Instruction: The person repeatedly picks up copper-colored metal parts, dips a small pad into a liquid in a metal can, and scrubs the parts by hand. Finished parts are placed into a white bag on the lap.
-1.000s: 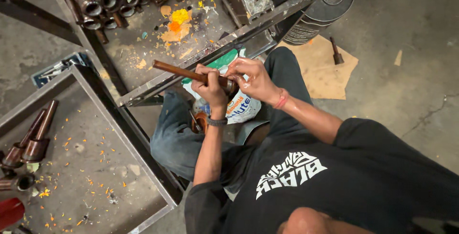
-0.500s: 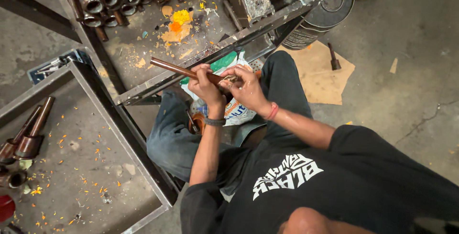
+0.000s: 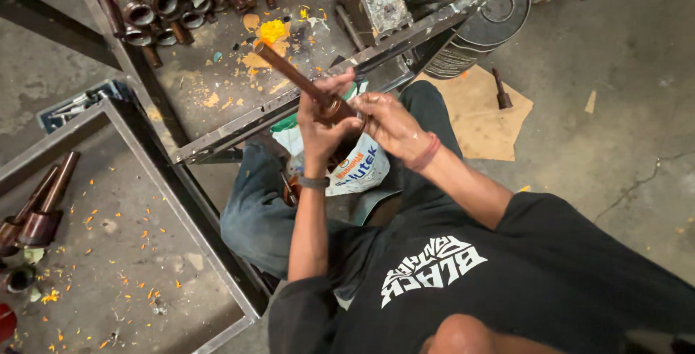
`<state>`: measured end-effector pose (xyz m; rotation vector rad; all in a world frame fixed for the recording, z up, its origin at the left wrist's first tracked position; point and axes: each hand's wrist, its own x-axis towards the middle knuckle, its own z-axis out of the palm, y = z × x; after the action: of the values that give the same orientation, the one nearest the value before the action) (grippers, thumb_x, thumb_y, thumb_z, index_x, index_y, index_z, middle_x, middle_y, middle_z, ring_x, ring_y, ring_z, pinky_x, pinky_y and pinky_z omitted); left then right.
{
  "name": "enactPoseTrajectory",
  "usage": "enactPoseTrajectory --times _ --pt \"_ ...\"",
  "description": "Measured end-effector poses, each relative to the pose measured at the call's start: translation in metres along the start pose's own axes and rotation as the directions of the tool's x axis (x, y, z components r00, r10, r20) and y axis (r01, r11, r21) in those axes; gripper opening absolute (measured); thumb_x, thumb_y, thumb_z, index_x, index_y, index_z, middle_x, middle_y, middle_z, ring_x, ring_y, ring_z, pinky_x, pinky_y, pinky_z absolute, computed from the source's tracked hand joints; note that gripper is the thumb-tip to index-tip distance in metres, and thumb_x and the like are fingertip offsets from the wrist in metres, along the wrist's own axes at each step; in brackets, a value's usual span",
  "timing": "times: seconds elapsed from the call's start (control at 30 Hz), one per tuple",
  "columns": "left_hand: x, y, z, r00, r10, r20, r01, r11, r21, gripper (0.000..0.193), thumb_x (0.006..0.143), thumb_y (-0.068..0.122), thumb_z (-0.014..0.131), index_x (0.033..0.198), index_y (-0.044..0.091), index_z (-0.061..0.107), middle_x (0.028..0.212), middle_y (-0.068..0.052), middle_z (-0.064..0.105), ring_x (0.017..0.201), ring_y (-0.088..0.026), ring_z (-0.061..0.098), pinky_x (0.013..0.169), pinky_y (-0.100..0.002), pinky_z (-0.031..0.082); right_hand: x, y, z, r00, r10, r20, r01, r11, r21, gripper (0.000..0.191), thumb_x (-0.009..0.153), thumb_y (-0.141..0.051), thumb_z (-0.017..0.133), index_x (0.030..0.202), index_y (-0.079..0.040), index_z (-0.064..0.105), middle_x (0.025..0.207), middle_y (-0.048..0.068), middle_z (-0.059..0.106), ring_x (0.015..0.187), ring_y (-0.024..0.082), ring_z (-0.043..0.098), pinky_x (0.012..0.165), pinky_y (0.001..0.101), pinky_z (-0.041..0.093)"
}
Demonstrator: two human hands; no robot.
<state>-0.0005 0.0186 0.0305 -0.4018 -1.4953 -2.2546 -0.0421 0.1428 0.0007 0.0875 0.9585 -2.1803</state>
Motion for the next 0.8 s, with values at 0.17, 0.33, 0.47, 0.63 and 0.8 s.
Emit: enactPoseTrajectory --times 0.17,0.33,0.47,0.63,0.8 --pt "-0.009 -0.003 -0.001 0.992 0.061 -0.107 -0.091 0.95 -0.299 0.03 0.073 -0.003 0.053 0.094 0.008 0.034 0.108 -0.022 0.051 0.118 -0.035 0.036 0.104 -0.043 0.024 -0.016 0.004 0.033 0.984 -0.174 0.049 0.179 0.906 -0.383 0.006 0.079 -0.002 0.053 0.074 -0.002 0.057 0.069 0.002 0.053 0.059 0.008 0.047 0.051 0.0196 0.038" --pt "-0.013 -0.004 0.0 0.97 -0.019 -0.242 -0.056 0.952 -0.302 0.028 0.073 -0.007 0.051 0.088 0.007 0.032 0.107 -0.024 0.048 0.112 -0.036 0.039 0.1 -0.046 0.028 -0.027 -0.008 0.056 0.745 -0.579 0.331 0.563 0.28 -0.778 0.005 0.07 0.005 0.058 0.074 0.001 0.059 0.068 0.005 0.049 0.06 0.01 0.045 0.053 0.0211 0.035" --pt "-0.013 -0.007 0.001 0.948 -0.044 -0.315 -0.051 0.957 -0.287 0.023 0.077 -0.005 0.051 0.088 0.005 0.034 0.106 -0.024 0.049 0.108 -0.034 0.044 0.097 -0.044 0.033 -0.034 -0.012 0.066 0.699 -0.611 0.371 0.6 0.219 -0.769 0.011 0.067 0.007 0.057 0.076 0.001 0.059 0.067 0.006 0.051 0.06 0.011 0.049 0.053 0.0218 0.039" --pt "-0.012 -0.014 -0.001 0.898 -0.117 -0.424 0.022 0.975 -0.222 0.022 0.077 -0.002 0.054 0.087 0.005 0.035 0.101 -0.023 0.051 0.098 -0.031 0.051 0.086 -0.038 0.041 -0.042 -0.006 0.071 0.67 -0.594 0.445 0.641 0.162 -0.75 0.008 0.068 0.005 0.059 0.073 0.0 0.056 0.071 0.008 0.051 0.064 0.016 0.052 0.056 0.0254 0.04" --pt "-0.012 -0.017 -0.003 0.815 -0.24 -0.527 0.084 0.95 -0.302 0.019 0.076 0.0 0.053 0.084 0.005 0.036 0.093 -0.022 0.052 0.085 -0.032 0.055 0.071 -0.039 0.046 -0.036 -0.001 0.069 0.569 -0.628 0.531 0.59 -0.139 -0.796 0.006 0.066 0.005 0.06 0.067 -0.001 0.057 0.062 0.01 0.046 0.057 0.023 0.047 0.053 0.0299 0.036"
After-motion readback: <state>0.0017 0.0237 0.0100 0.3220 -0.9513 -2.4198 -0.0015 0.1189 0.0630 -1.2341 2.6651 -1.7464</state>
